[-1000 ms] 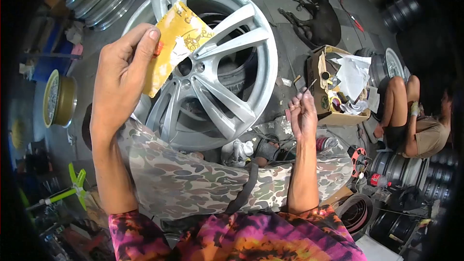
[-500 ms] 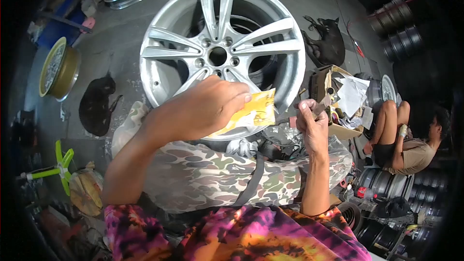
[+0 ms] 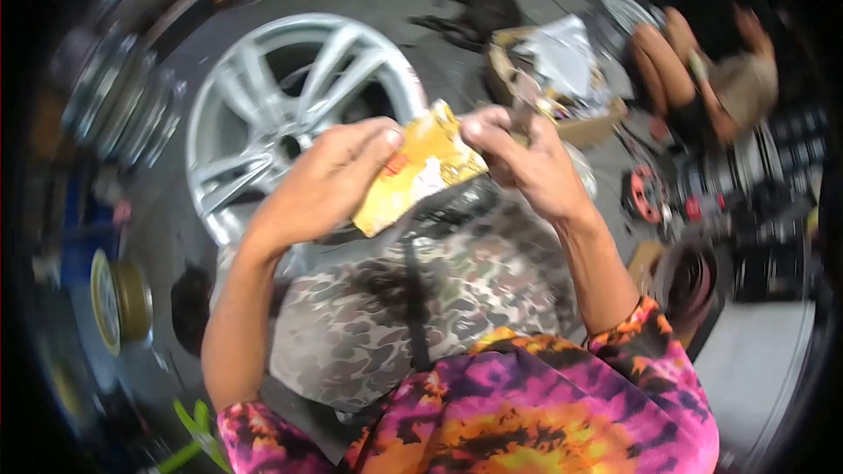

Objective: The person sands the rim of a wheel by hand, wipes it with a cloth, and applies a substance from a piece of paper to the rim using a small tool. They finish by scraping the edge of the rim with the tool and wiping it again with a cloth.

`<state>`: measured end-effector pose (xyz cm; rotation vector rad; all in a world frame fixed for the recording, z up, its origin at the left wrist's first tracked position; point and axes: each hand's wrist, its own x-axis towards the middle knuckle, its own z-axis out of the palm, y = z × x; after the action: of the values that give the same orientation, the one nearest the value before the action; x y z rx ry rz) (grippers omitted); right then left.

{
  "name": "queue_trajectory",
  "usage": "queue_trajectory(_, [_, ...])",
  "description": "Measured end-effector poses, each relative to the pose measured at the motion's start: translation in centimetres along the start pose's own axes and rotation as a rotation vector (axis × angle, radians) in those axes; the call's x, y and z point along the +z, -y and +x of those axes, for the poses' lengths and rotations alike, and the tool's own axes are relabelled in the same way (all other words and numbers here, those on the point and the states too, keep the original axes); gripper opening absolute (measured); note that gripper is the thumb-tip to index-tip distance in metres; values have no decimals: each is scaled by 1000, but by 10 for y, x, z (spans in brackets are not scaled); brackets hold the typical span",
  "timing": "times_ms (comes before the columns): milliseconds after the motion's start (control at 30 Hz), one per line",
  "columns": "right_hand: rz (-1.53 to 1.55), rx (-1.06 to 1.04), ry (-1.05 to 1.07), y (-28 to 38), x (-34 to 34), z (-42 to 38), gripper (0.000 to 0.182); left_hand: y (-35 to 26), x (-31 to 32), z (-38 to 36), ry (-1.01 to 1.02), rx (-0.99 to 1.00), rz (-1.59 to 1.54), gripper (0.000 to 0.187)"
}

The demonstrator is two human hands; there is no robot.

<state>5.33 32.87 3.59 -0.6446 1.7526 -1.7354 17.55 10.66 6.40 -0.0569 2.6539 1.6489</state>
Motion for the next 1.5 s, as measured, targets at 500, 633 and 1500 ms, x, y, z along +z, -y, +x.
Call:
queue_trajectory(500, [276,461,-1137,-273,-254,-229,24,140,174,112,-80,-46,256,53])
queue_trajectory(633, [195,696,-1198,-433,-280,-309,33,230,243,55,241,-532,259,52])
queue_trajectory(1500, [-357,310,193,-405,-93,-61,23,311,279,0,-71,-731,51,40])
